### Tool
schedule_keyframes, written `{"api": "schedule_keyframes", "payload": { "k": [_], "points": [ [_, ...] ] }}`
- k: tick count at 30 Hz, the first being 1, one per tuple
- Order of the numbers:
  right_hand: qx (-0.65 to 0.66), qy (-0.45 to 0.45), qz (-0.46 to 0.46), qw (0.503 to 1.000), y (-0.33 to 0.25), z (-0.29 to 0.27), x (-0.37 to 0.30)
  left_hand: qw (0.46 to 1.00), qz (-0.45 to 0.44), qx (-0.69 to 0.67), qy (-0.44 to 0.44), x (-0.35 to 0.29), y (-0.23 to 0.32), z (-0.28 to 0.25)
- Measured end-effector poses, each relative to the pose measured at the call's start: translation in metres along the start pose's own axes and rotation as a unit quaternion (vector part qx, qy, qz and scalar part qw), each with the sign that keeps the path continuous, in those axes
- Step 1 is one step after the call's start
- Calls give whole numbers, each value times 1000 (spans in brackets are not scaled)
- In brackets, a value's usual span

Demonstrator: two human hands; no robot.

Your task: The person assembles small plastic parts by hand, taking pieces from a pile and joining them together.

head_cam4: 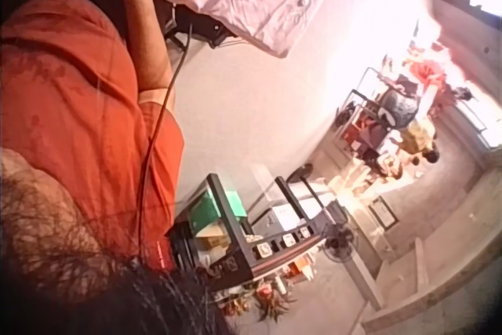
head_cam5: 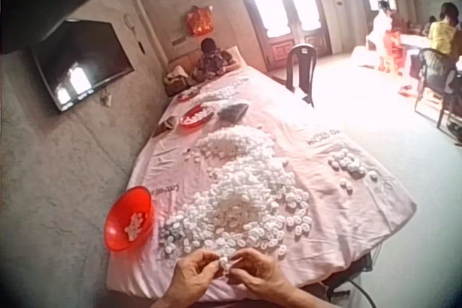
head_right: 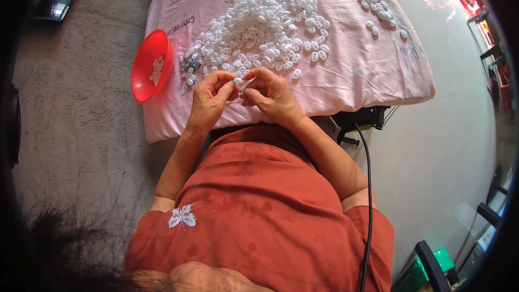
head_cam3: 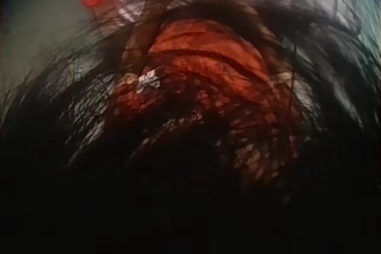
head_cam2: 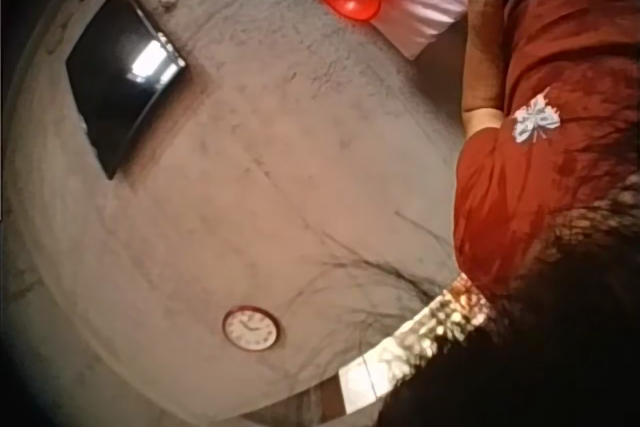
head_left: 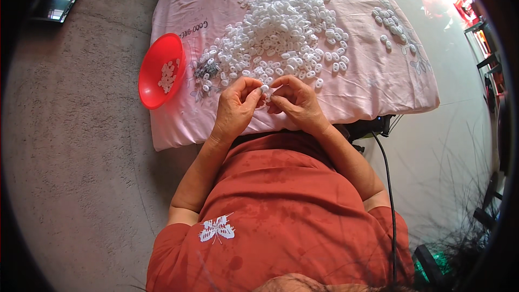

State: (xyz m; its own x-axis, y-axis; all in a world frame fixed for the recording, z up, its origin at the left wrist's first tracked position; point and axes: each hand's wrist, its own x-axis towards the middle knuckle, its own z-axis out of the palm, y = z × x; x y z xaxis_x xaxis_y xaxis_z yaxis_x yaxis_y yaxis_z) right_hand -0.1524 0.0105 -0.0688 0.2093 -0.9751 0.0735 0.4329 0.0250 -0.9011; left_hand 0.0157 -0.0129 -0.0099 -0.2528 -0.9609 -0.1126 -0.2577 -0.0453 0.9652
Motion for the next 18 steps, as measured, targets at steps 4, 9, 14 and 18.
{"api": "schedule_keyframes", "payload": {
  "k": [4,9,14,18],
  "points": [
    [-21,1,-1,1000,-1,1,-1,1000,14,11,-6,1,-4,-1],
    [-31,4,-12,999,1,1,-1,999,26,27,4,-1,-4,-1],
    [-22,1,-12,1000,3,1,-1,999,25,25,5,-2,-3,0],
    [-11,0,-8,1000,3,1,-1,999,25,37,9,-3,0,0]
  ]
}}
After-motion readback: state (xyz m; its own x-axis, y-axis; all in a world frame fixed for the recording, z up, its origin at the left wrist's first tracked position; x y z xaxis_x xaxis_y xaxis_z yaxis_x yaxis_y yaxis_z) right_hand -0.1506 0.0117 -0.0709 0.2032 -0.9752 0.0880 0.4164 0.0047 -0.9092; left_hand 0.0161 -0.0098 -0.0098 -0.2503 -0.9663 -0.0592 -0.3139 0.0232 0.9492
